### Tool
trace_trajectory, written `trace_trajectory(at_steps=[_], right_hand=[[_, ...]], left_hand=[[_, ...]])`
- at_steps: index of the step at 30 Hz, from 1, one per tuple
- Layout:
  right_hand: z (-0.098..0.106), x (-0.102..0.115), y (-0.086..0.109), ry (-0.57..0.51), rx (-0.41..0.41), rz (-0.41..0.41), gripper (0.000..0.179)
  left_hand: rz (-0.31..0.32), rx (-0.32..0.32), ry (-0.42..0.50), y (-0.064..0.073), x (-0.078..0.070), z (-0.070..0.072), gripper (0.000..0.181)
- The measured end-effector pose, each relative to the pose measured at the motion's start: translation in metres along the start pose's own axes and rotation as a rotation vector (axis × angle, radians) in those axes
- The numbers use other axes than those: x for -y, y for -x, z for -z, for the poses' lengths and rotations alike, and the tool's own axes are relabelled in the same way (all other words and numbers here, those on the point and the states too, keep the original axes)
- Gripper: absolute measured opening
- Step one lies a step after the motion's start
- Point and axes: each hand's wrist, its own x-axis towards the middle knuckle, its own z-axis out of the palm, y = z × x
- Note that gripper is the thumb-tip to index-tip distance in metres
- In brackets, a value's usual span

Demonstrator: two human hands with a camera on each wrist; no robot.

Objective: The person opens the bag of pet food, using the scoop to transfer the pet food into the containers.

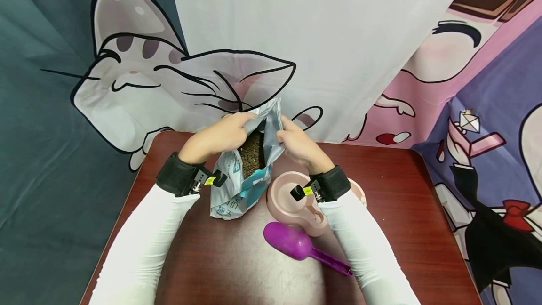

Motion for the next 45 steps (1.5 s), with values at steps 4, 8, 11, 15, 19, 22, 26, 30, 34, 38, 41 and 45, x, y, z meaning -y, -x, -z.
trace_trajectory(at_steps=[4,8,11,15,19,22,26,30,34,38,41,45], right_hand=[[0.005,0.005,0.007,0.018,-0.015,0.012,0.071],[0.010,0.010,0.011,0.012,-0.009,0.000,0.075],[0.013,0.014,0.013,0.008,0.003,-0.011,0.078],[0.019,0.018,0.016,0.026,0.005,-0.026,0.083],[0.027,0.019,0.018,0.032,0.000,-0.060,0.084],[0.033,0.018,0.020,0.035,-0.004,-0.088,0.084],[0.042,0.017,0.024,0.047,0.010,-0.102,0.083],[0.051,0.016,0.027,0.092,0.031,-0.099,0.081],[0.057,0.013,0.029,0.122,0.036,-0.087,0.081],[0.061,0.010,0.031,0.136,0.033,-0.076,0.081],[0.062,0.006,0.033,0.140,0.020,-0.073,0.078],[0.059,-0.005,0.038,0.113,-0.009,-0.071,0.065]], left_hand=[[0.038,-0.018,-0.003,0.001,-0.001,0.001,0.063],[0.042,-0.044,0.025,0.005,-0.002,0.004,0.061],[0.043,-0.061,0.025,0.008,0.000,0.007,0.057],[0.050,-0.081,0.030,0.010,0.004,0.012,0.054],[0.038,-0.132,0.060,0.015,0.013,0.018,0.046],[0.023,-0.157,0.091,0.019,0.019,0.021,0.037],[0.040,-0.167,0.097,0.022,0.025,0.024,0.041],[0.059,-0.189,0.065,0.025,0.026,0.025,0.044],[0.055,-0.213,0.061,0.027,0.028,0.025,0.038],[0.030,-0.233,0.074,0.028,0.030,0.025,0.028],[0.009,-0.242,0.085,0.028,0.032,0.023,0.031],[-0.006,-0.241,0.124,0.029,0.036,0.019,0.038]])
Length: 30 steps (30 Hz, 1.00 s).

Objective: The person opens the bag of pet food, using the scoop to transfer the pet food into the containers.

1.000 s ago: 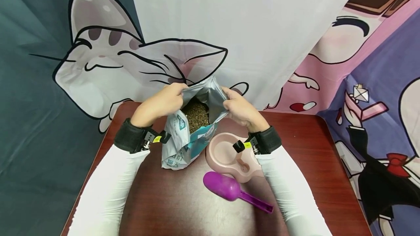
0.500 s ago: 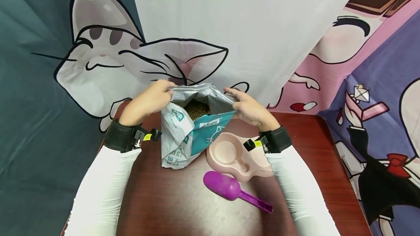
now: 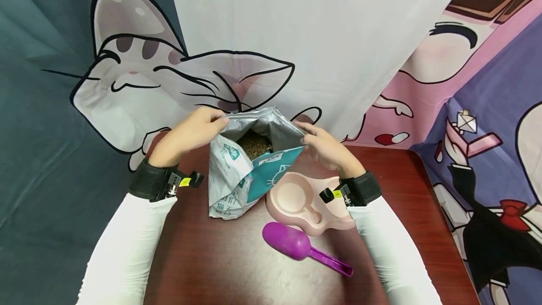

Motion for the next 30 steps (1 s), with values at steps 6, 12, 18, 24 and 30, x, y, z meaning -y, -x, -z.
trace_trajectory(at_steps=[6,12,18,24,30], right_hand=[[-0.015,-0.017,0.004,-0.187,0.133,0.001,0.037],[-0.026,-0.025,0.005,-0.299,0.126,0.059,0.042],[-0.028,-0.030,0.008,-0.333,0.085,0.118,0.031],[-0.022,-0.031,0.010,-0.329,0.132,0.124,0.062],[-0.016,-0.030,0.014,-0.282,0.128,0.116,0.077]], left_hand=[[0.092,0.050,0.165,0.003,0.006,-0.013,0.048],[0.099,-0.033,0.137,0.007,0.008,-0.025,0.050],[0.078,-0.136,0.124,0.012,0.008,-0.031,0.055],[0.074,-0.182,0.084,0.013,0.009,-0.030,0.054],[0.010,-0.225,0.062,0.009,0.011,-0.029,0.034]])
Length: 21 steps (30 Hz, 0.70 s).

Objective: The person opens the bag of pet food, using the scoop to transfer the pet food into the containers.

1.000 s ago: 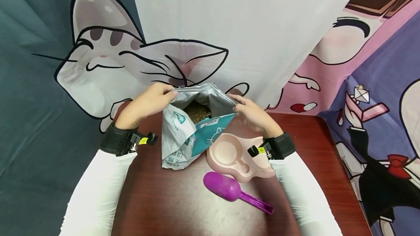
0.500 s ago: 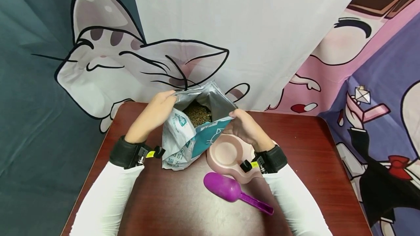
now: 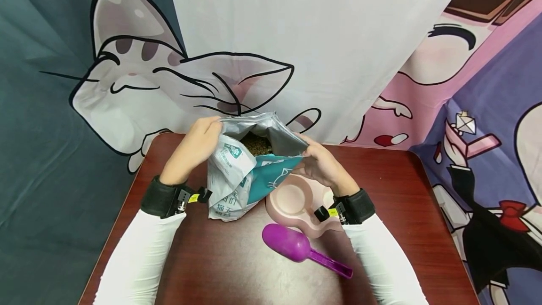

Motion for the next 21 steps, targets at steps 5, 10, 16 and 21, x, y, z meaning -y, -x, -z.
trace_trajectory(at_steps=[5,10,16,21], right_hand=[[0.002,-0.005,0.004,0.015,-0.030,-0.010,0.047],[-0.001,-0.014,0.006,-0.015,-0.075,-0.097,0.038],[-0.002,-0.018,0.006,-0.090,-0.019,-0.128,0.036],[-0.002,-0.019,0.005,-0.155,0.012,-0.121,0.029]], left_hand=[[0.041,0.009,0.007,0.002,0.000,0.001,0.036],[0.091,0.071,-0.006,0.007,0.002,-0.003,0.049],[0.118,0.074,0.097,0.015,0.009,-0.014,0.061],[0.050,-0.094,0.076,0.013,0.008,-0.024,0.051]])
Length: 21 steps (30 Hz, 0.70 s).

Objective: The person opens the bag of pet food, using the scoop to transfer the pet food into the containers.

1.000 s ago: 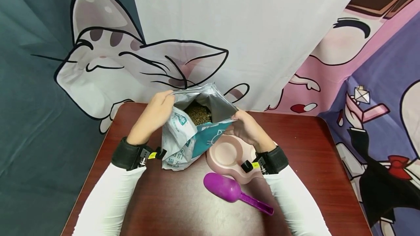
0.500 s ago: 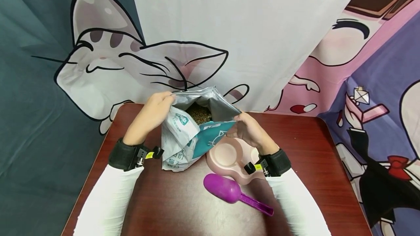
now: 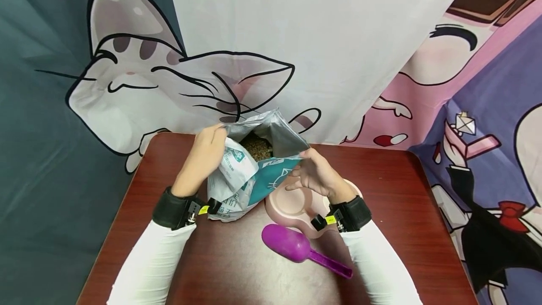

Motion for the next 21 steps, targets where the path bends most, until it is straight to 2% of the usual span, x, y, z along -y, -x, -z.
trace_trajectory(at_steps=[3,8,14,18,21], right_hand=[[-0.002,-0.002,-0.001,-0.017,0.003,0.010,0.035],[-0.011,-0.010,-0.009,-0.047,0.021,0.030,0.043],[-0.027,-0.035,-0.027,-0.120,0.010,0.073,0.057],[-0.044,-0.060,-0.039,-0.197,0.006,0.126,0.071],[-0.059,-0.081,-0.047,-0.248,-0.017,0.179,0.079]], left_hand=[[-0.048,-0.047,-0.035,-0.002,-0.003,-0.003,0.046],[-0.070,-0.088,-0.088,-0.004,-0.007,0.001,0.044],[-0.133,-0.121,-0.174,-0.007,-0.011,0.020,0.038],[-0.161,-0.111,-0.204,-0.011,-0.010,0.034,0.040],[-0.164,-0.082,-0.219,-0.013,-0.007,0.044,0.042]])
